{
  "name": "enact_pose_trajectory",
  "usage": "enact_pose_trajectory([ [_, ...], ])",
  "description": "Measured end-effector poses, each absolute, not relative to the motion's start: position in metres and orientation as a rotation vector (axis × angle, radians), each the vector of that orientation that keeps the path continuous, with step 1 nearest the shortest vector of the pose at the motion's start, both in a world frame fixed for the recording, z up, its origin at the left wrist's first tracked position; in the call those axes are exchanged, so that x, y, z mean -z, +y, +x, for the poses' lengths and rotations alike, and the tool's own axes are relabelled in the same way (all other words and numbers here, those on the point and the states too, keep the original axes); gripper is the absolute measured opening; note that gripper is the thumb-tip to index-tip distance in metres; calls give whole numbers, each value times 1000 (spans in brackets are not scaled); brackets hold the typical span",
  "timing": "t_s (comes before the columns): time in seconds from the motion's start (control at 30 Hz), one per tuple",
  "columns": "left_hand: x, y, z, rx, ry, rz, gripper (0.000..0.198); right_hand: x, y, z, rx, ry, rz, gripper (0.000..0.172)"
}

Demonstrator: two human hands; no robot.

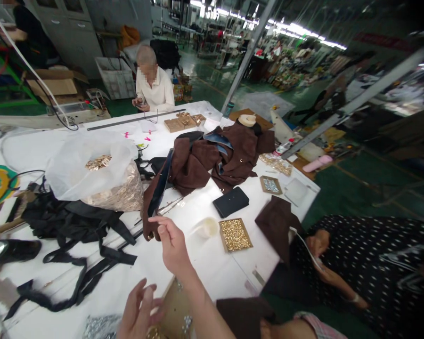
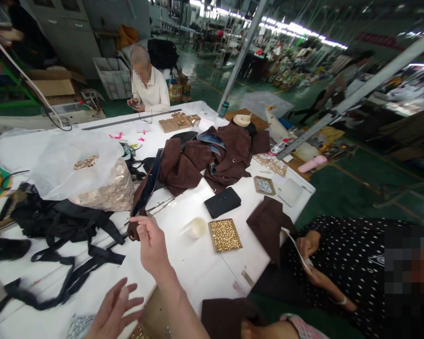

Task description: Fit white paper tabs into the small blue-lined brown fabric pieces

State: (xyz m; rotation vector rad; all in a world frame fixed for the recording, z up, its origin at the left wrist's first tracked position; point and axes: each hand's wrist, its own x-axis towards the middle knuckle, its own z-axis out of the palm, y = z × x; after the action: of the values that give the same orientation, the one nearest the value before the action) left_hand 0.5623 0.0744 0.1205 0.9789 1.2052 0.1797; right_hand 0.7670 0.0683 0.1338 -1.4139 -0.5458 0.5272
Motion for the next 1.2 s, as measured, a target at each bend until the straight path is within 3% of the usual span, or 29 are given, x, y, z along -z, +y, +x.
enact_pose_trajectory([
  [0.07, -123, 89, 570, -278, 1234, 881, 96, -137, 63, 748, -533, -549, -1415, 44],
  [0.2, -127, 119, 567, -306, 1240, 741, 61, -148, 51, 723, -588, -484, -1384, 43],
  [0.4, -126, 138, 559, -123, 1065, 375, 61, -156, 42, 685, -663, -567, -1347, 35],
  [0.6, -138, 158, 562, -210, 1074, 320, 21, -147, 39, 664, -701, -598, -1346, 34],
  [0.8, -144, 180, 557, -245, 1137, 375, 10, -144, 41, 654, -798, -595, -1272, 30],
  [0.9, -141, 182, 555, -206, 1173, 479, 13, -131, 46, 639, -754, -411, -1225, 32],
  [1.0, -137, 176, 551, -189, 1165, 651, 30, -97, 50, 625, -696, 90, -1163, 48],
  [1.1, -136, 165, 539, -211, 1171, 974, 49, -54, 52, 625, -821, 458, -1044, 60],
  [1.2, -135, 154, 520, -149, 1087, 1372, 51, -25, 58, 643, -915, 532, -971, 65],
])
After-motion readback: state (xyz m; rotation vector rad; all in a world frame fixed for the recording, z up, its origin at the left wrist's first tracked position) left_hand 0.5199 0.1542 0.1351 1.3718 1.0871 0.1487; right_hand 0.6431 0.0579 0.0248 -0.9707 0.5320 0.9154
